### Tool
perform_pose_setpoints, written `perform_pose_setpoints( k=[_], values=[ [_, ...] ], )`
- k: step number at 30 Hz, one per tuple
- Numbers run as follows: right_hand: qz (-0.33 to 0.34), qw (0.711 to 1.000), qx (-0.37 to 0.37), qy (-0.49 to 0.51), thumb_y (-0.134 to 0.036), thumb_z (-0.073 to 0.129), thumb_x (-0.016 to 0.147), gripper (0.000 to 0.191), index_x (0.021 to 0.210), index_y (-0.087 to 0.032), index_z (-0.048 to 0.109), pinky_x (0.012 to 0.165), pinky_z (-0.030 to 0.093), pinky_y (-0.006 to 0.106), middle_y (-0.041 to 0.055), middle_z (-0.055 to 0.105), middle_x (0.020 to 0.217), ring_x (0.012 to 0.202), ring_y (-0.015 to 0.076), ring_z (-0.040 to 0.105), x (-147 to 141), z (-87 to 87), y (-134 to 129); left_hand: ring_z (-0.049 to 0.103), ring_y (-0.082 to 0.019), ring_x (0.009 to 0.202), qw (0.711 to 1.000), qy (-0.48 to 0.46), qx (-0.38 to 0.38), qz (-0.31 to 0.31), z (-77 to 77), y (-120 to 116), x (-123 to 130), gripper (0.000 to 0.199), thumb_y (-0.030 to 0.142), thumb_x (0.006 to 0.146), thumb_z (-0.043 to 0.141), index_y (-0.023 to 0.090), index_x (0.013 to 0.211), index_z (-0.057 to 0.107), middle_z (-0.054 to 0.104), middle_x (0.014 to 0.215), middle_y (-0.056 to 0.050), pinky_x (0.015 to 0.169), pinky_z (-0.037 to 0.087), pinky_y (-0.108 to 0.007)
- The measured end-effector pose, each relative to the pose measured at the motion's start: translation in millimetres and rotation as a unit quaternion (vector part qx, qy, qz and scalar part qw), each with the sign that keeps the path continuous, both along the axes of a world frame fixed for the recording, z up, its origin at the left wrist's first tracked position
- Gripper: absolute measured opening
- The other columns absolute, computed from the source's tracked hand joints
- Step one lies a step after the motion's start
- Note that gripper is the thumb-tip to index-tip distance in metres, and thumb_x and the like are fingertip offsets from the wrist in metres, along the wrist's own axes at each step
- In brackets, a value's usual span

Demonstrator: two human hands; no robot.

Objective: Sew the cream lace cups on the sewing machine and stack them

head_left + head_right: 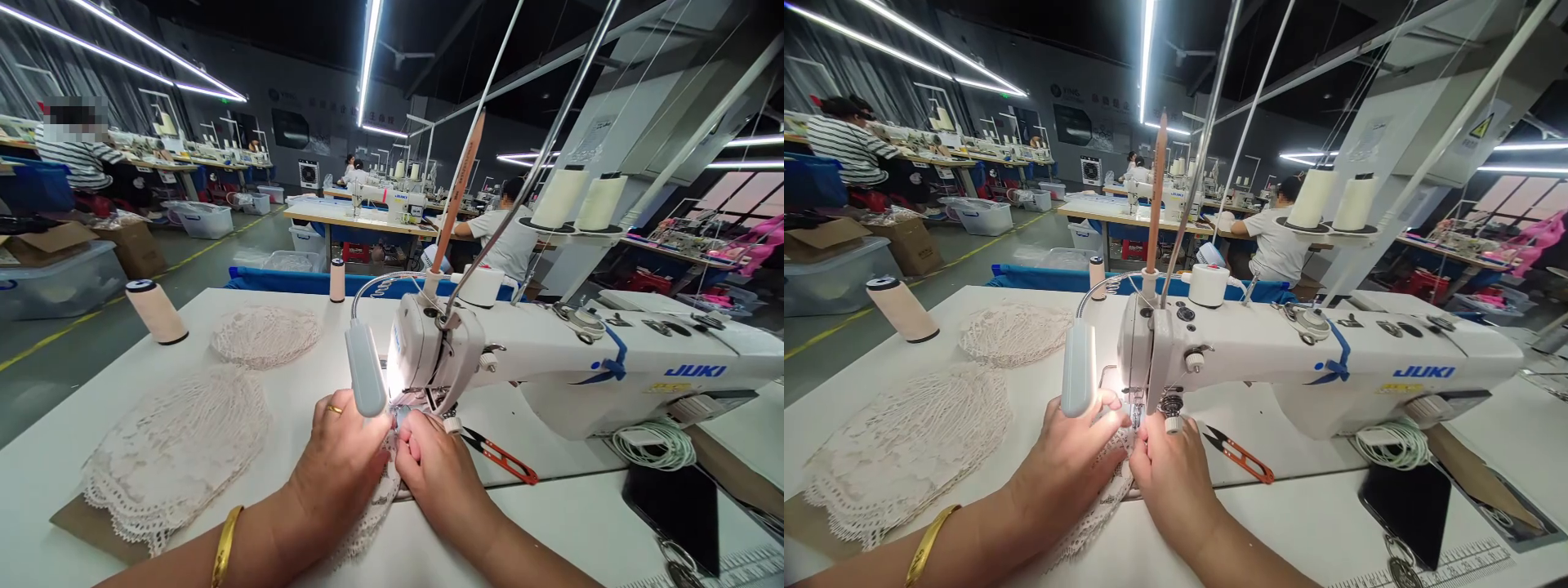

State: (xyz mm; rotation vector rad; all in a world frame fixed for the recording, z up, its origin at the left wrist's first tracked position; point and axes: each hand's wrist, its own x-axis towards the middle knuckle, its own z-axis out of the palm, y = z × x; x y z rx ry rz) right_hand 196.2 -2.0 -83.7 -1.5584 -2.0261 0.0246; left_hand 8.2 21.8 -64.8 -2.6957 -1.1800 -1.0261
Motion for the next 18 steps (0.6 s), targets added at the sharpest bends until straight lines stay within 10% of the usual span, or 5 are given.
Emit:
perform_pose_setpoints(
  k=[6,18],
  values=[
    [0.034,0.999,-0.002,0.026,-0.011,0.058,0.095,0.015,0.089,-0.024,0.056,0.059,0.036,0.028,-0.002,0.064,0.075,0.066,0.0192,0.059,3,4.0,-2,0.061,-0.022,0.077,0.991,0.053,-0.001,-0.12,2.4,3,-3,0.028,0.004,0.097,0.048,0.019,0.081,0.066,0.072,0.086,-0.005,0.074,0.044,-0.037],
    [0.097,0.991,0.068,-0.061,-0.008,0.042,0.105,0.034,0.099,-0.024,0.071,0.063,0.04,0.034,0.0044,0.067,0.084,0.067,0.0215,0.057,16,-0.2,-10,0.067,-0.021,0.079,0.989,0.052,-0.052,-0.126,4.6,7,-9,0.031,0.008,0.106,0.045,0.018,0.084,0.064,0.073,0.089,-0.006,0.068,0.046,-0.033]
  ],
)
